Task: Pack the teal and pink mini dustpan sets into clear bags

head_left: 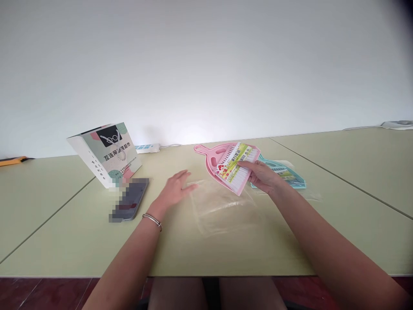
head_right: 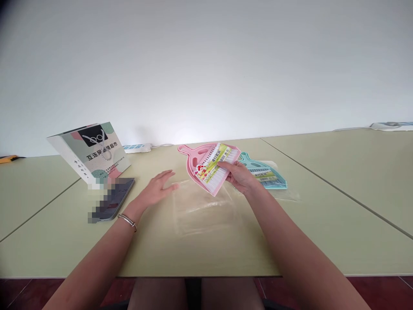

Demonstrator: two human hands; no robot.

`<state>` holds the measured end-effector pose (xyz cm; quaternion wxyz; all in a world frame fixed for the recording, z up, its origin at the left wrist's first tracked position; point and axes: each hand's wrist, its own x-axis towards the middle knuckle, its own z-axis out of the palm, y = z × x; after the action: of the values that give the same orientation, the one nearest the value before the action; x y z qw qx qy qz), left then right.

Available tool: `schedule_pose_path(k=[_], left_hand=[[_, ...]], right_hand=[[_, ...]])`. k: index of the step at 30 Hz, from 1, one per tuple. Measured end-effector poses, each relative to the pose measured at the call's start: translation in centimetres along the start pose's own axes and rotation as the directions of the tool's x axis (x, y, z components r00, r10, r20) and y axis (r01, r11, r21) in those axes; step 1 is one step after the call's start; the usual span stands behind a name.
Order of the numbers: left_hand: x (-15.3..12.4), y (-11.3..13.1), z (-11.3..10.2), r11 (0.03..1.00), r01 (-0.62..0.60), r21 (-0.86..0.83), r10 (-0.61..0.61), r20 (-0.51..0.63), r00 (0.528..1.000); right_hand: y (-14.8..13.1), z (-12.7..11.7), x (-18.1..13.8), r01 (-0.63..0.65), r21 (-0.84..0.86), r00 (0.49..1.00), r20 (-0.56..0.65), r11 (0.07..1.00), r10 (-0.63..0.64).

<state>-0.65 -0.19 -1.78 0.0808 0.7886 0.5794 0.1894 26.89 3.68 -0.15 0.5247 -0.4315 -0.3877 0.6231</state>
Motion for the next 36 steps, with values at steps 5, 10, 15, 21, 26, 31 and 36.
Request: schedule_pose_path(k=[5, 10, 15, 21, 26, 31, 36], left_hand=[[-1.4, 3.6, 1.2, 0.961, -0.208, -0.183, 0.257, 0.31, 0.915], [-1.2, 3.8, 1.1, 0.985, -0.13, 0.117, 0.104, 0.205, 0.973], [-0.3, 1.8, 0.6, 0.963, 0.004, 0.271, -0.019, 0.051, 0.999], [0.1, 0.7, 0.2, 0.94, 0.213, 0.265, -0.196, -0.088, 0.977], [0.0, 0.9, -0.5, 0.936, 0.258, 0.238, -0.162, -0.358, 0.92], [-0.2, 1.8, -0.2, 0.957, -0.065, 0.284, 0.178, -0.393, 0.902], [-0.4, 2.3, 0.0, 0.938, -0.23, 0.258, 0.31, -0.333, 0.891]], right_hand=[[0.5, -0.2, 0.4, 0.005, 0.012, 1.0, -0.002, 1.0, -0.005], [0.8, 0.2, 0.2, -0.015, 0.018, 0.999, 0.046, 1.0, 0.014], [0.3, 0.3, -0.5, -0.075, -0.012, 0.992, 0.103, 0.997, 0.076], [-0.3, -0.7, -0.7, -0.174, -0.107, 0.967, 0.169, 0.979, 0.19], [0.0, -0.6, -0.6, -0.212, -0.207, 0.951, 0.181, 0.955, 0.25], [2.0, 1.5, -0.7, -0.189, -0.081, 0.968, 0.149, 0.979, 0.199], [4.3, 3.7, -1.3, -0.191, 0.113, 0.979, 0.093, 0.975, 0.181]])
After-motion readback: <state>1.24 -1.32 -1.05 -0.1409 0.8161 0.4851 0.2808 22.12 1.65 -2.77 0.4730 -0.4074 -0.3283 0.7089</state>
